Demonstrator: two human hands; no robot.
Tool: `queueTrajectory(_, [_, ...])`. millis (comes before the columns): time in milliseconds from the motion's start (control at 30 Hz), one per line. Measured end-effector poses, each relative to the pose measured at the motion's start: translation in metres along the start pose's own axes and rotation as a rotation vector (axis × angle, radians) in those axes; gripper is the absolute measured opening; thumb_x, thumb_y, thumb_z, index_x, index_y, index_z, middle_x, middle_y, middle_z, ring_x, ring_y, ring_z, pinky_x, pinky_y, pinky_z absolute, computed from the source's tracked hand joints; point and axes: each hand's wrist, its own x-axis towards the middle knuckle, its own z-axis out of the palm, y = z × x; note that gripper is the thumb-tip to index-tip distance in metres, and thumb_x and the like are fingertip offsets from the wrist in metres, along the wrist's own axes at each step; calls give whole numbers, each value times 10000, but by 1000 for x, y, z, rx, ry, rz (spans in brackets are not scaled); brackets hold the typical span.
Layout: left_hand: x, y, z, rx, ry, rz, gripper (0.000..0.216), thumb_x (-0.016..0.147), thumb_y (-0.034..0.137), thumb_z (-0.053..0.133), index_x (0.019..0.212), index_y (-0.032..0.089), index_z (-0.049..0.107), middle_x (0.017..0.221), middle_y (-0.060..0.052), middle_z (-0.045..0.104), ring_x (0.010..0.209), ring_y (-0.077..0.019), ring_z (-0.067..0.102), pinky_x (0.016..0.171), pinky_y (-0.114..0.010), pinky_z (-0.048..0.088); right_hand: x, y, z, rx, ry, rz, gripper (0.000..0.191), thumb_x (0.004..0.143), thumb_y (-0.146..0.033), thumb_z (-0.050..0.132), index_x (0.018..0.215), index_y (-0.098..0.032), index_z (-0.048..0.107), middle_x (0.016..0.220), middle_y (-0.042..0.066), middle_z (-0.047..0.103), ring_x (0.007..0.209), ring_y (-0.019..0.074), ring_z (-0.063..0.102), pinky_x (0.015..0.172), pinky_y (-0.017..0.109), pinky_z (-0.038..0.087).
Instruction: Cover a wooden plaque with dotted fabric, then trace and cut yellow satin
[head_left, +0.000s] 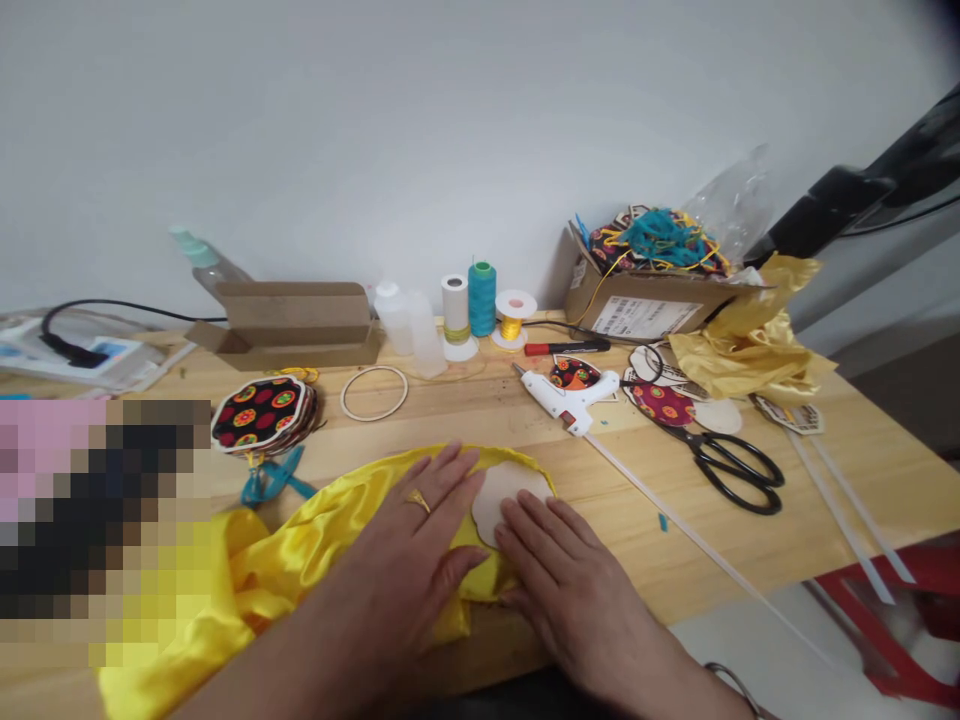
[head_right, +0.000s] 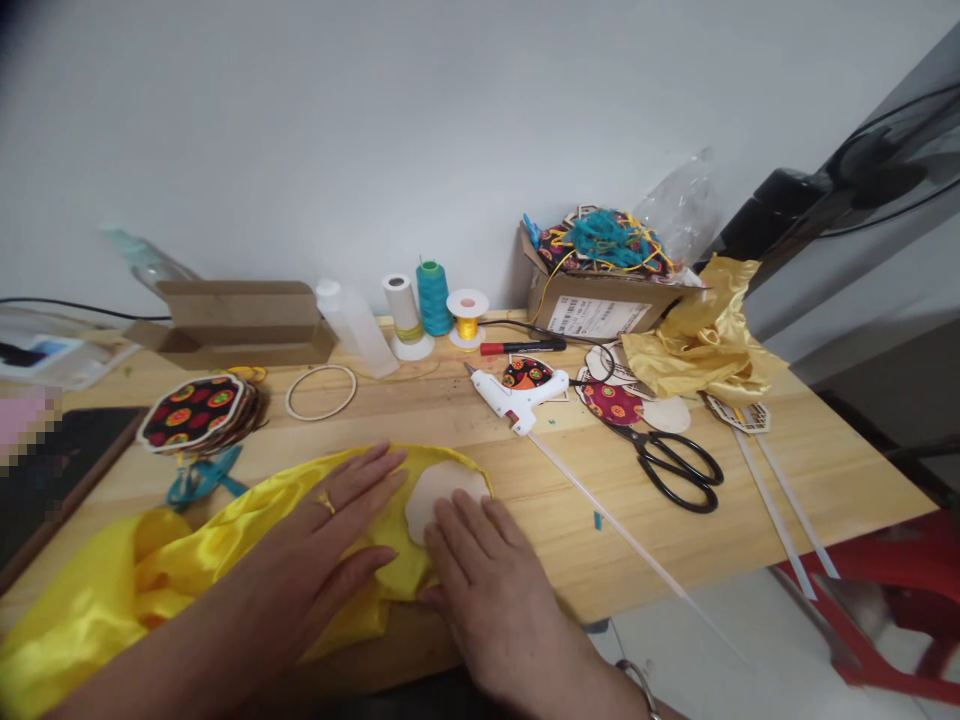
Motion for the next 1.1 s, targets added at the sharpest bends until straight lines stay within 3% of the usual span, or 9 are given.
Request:
queueTrajectory(100, [4,22,-2,-37,-13,64,423,837,48,402,1232,147,517,1292,-126,597,1230,-212,520,970,-354,495,1,0,-2,19,-37,-8,378,971,-284,392,1259,-103,559,1316,114,580,1252,294,493,992,493,474])
queueTrajectory(200, [6,33,14,-119,-70,2,557,747,-13,400,1266,173,480,1248,-99,626,1154,-195,573,975,-361,495,1,1,-2,34,-64,-13,405,954,-254,420,1314,-93,509,1337,124,559,1271,295,472,1003,497,466])
queueTrajectory(367, [5,26,38,-83,-105,-65,624,656,-48,375,1238,143,492,1209,-108,652,1080,-204,623,936,-362,526,1,0,-2,34,-23,4,420,920,-243,488,1300,-69,518,1353,158,534,1260,300,478,1003,474,476])
queueTrajectory(600, [6,22,33,-12,9,29,674,679,-40,381,1329,136,349,1131,-112,695,1005,-189,665,847,-302,569,11,2,-25,158,-79,127,351,886,-148,454,1209,-111,586,1241,132,610,1162,223,551,987,342,495])
queueTrajectory(700, [7,23,33,23,30,39,686,664,-47,389,1324,137,344,1096,-103,711,977,-179,674,847,-282,563,14,9,-24,74,-80,112,387,866,-102,429,1229,-76,561,1280,161,582,1218,264,502,996,408,479])
queueTrajectory(867, [7,18,36,56,68,130,579,655,-34,414,1200,151,482,1046,-92,726,956,-199,677,838,-281,562,24,29,-28,-134,-60,164,322,857,-102,466,1140,-96,618,1192,166,633,1162,312,529,923,477,498])
queueTrajectory(1000, [8,15,36,69,82,167,462,688,-20,422,1084,167,572,1031,-84,731,937,-202,679,820,-276,565,51,60,-65,-278,18,221,231,866,-100,471,1003,-119,657,1076,156,659,1014,285,581,853,433,515])
queueTrajectory(1100, [9,16,37,84,61,162,382,715,9,449,1033,146,609,1012,-96,732,915,-209,681,807,-278,568,84,91,-85,-377,-109,285,233,880,-72,464,1018,-141,639,1097,127,641,1035,247,571,899,374,474])
